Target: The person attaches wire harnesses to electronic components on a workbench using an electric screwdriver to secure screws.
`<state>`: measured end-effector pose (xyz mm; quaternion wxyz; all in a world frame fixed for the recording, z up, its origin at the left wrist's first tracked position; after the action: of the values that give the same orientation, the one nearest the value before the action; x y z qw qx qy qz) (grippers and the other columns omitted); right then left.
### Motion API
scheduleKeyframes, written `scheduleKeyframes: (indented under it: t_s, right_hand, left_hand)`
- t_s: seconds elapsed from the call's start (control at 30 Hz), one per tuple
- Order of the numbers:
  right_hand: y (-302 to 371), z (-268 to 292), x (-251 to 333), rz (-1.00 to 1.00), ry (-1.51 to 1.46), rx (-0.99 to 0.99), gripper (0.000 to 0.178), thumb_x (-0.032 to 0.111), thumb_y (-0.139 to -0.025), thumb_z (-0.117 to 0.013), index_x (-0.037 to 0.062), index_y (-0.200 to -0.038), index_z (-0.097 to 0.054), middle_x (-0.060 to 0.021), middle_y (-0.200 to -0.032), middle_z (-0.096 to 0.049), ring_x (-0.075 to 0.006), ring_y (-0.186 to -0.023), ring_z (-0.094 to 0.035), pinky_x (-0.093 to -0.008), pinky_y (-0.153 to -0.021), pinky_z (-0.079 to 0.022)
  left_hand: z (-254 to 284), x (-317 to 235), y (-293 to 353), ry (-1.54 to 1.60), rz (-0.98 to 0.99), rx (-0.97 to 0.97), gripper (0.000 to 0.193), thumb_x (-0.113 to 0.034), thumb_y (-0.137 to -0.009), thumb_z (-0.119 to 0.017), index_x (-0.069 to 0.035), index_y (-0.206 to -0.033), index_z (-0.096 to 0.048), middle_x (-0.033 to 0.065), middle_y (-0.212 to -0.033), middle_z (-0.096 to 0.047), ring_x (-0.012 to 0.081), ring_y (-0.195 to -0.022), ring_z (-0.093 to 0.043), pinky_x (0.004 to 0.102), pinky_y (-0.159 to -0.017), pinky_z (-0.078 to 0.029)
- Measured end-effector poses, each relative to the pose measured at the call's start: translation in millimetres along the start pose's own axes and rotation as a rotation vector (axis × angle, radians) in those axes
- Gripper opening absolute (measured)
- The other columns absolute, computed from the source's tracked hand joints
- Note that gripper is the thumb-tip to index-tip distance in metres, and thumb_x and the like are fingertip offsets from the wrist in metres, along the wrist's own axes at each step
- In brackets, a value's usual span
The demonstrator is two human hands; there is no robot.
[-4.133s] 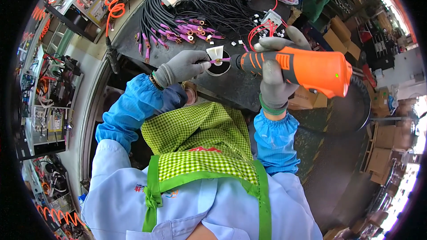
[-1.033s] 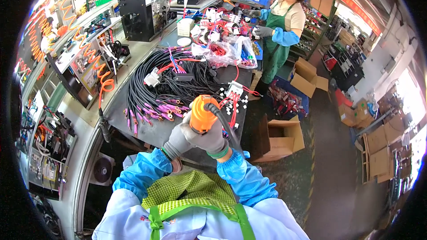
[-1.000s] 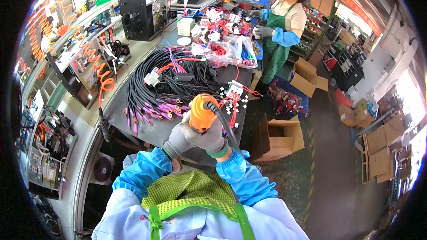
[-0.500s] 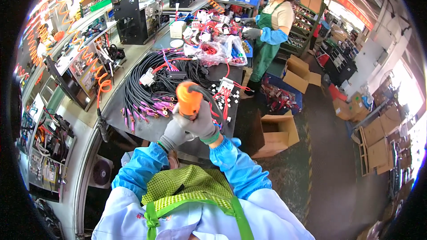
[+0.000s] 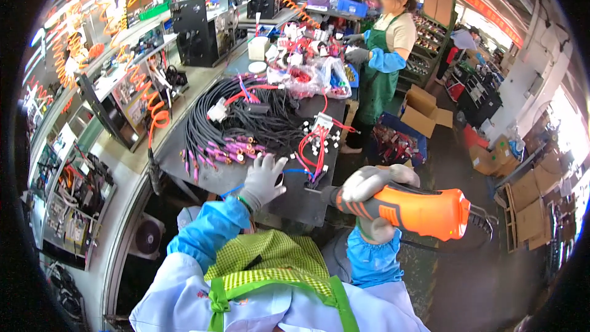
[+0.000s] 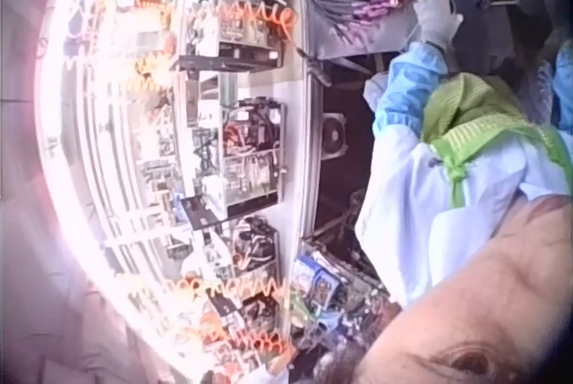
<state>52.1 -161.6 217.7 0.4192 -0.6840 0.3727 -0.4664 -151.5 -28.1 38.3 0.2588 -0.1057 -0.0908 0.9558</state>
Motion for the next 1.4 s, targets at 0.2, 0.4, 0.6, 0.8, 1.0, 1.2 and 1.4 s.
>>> scheduleKeyframes:
  t_s: [0.2, 0.4, 0.6, 0.8, 1.0, 1.2, 1.4]
  right_hand:
    - [42, 49, 17, -0.168, 0.086, -0.199, 0.075, 0.037, -0.082, -0.073, 0.0, -0.136, -0.036, -0.0116, -0.085, -0.063, -0.0243, -0.068, -0.061, -0.0357, -0.061, -0.051]
    - [68, 73, 16, -0.258, 0.157, -0.302, 0.075, 0.036, -0.08, -0.074, 0.0002, -0.136, -0.037, -0.0123, -0.086, -0.063, -0.0237, -0.071, -0.062, -0.0386, -0.067, -0.054]
    - [74, 67, 7, -0.315, 0.178, -0.303, 0.072, 0.036, -0.08, -0.073, 0.0002, -0.133, -0.039, -0.0116, -0.085, -0.064, -0.0233, -0.07, -0.062, -0.038, -0.066, -0.054]
    - [78, 70, -3, -0.359, 0.212, -0.317, 0.077, 0.042, -0.079, -0.074, -0.0007, -0.133, -0.039, -0.0111, -0.087, -0.064, -0.0216, -0.072, -0.063, -0.0366, -0.066, -0.055]
    - [67, 50, -47, -0.852, 0.199, -0.214, 0.061, 0.013, -0.079, -0.061, -0.0038, -0.134, -0.042, -0.0149, -0.106, -0.063, -0.0173, -0.074, -0.064, -0.0297, -0.066, -0.053]
    - [108, 56, -136, -1.385, 0.108, 0.118, 0.047, 0.021, -0.083, -0.069, 0.0071, -0.126, -0.057, -0.0055, -0.075, -0.064, -0.0107, -0.058, -0.059, -0.0246, -0.053, -0.048]
    - [132, 71, -164, -1.494, 0.078, 0.248, 0.046, 0.022, -0.083, -0.069, 0.0063, -0.124, -0.058, -0.0067, -0.079, -0.067, -0.0117, -0.058, -0.06, -0.0268, -0.053, -0.05]
  left_hand:
    - [8, 42, -15, 0.259, 0.014, -0.113, 0.083, -0.04, -0.063, -0.08, -0.017, -0.135, -0.044, 0.0217, -0.125, -0.05, 0.042, -0.114, -0.05, 0.0507, -0.093, -0.046]
    - [-19, 63, -25, 1.349, 0.274, 0.382, 0.067, -0.044, -0.084, -0.07, 0.0, -0.13, -0.048, 0.0069, -0.11, -0.061, 0.015, -0.093, -0.061, 0.0293, -0.084, -0.05]
    - [-43, 65, -18, 0.823, 0.234, 0.317, 0.058, -0.048, -0.087, -0.061, -0.001, -0.12, -0.058, 0.0148, -0.107, -0.066, 0.0267, -0.099, -0.063, 0.0366, -0.087, -0.05]
    - [-18, 38, -8, 0.439, 0.062, 0.124, 0.079, -0.053, -0.081, -0.062, -0.003, -0.137, -0.04, 0.0247, -0.116, -0.058, 0.0406, -0.112, -0.055, 0.0463, -0.095, -0.045]
    - [-12, 14, 23, 0.45, 0.229, 0.062, 0.099, -0.058, -0.068, -0.076, -0.017, -0.147, -0.031, 0.0275, -0.131, -0.047, 0.0464, -0.117, -0.049, 0.0499, -0.097, -0.043]
    - [-4, 15, 38, 0.297, 0.003, -0.218, 0.091, -0.043, -0.063, -0.081, -0.02, -0.141, -0.041, 0.0202, -0.129, -0.05, 0.0403, -0.115, -0.051, 0.0477, -0.095, -0.045]
    - [46, -7, 38, 0.104, -0.184, -0.301, 0.068, -0.022, -0.07, -0.068, -0.024, -0.135, -0.05, 0.016, -0.132, -0.048, 0.0356, -0.116, -0.05, 0.0482, -0.093, -0.043]
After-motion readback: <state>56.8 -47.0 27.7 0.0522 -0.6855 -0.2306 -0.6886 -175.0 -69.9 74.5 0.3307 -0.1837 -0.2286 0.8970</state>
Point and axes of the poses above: each hand's wrist, its own y-axis away from the middle knuckle, its own z-axis out of the back of the hand, x = y × z, the point moved 3 cm from there along -y, towards the middle knuckle
